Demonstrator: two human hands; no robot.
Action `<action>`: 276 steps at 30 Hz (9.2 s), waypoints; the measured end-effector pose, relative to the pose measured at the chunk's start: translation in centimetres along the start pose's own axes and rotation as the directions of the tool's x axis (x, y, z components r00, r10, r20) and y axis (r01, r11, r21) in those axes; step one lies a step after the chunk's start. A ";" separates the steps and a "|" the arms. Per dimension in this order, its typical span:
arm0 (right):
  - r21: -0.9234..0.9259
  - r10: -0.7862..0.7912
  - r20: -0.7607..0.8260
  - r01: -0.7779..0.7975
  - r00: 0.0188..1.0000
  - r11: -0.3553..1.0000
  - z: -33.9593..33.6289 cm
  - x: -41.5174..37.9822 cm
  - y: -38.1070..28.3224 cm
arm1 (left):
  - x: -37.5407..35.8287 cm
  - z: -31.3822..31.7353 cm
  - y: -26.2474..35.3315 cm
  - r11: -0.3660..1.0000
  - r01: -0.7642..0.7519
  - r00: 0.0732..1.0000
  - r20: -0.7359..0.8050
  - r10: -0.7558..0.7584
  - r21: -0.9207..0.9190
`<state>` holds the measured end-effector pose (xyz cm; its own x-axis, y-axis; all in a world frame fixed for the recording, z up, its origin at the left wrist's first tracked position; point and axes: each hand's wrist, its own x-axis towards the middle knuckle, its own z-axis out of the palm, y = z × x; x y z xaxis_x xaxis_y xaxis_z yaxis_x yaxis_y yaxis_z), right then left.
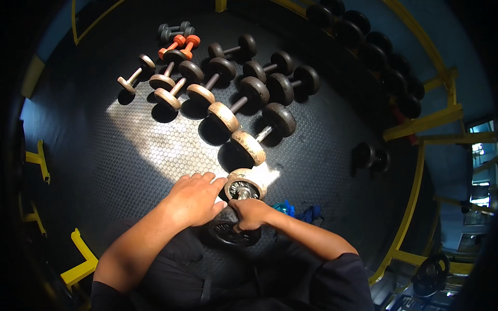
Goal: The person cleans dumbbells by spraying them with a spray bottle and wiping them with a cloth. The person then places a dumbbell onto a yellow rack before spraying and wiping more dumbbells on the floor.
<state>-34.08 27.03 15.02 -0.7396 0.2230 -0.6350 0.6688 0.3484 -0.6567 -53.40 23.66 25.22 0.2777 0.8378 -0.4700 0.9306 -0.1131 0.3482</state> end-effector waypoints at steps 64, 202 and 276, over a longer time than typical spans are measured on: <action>0.503 0.772 -0.414 -0.585 0.482 0.636 13.6 -9.3 18.9 | 2.0 7.9 8.6 0.949 -0.272 0.945 0.231 0.231 0.162; 0.344 0.319 -0.909 0.050 0.267 0.938 8.6 8.0 8.2 | -4.3 -6.1 -0.7 0.908 0.169 0.776 -0.516 -0.363 -0.384; 0.914 0.478 -0.405 0.350 0.779 0.205 12.9 13.0 16.1 | 7.5 6.0 -3.1 0.994 0.110 0.964 -0.240 -0.111 -0.016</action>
<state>-31.98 23.79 -9.00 -0.2873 0.7093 -0.6437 -0.0528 -0.6827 -0.7288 -52.74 27.05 15.80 0.1075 0.9488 -0.2970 0.9515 -0.0116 0.3073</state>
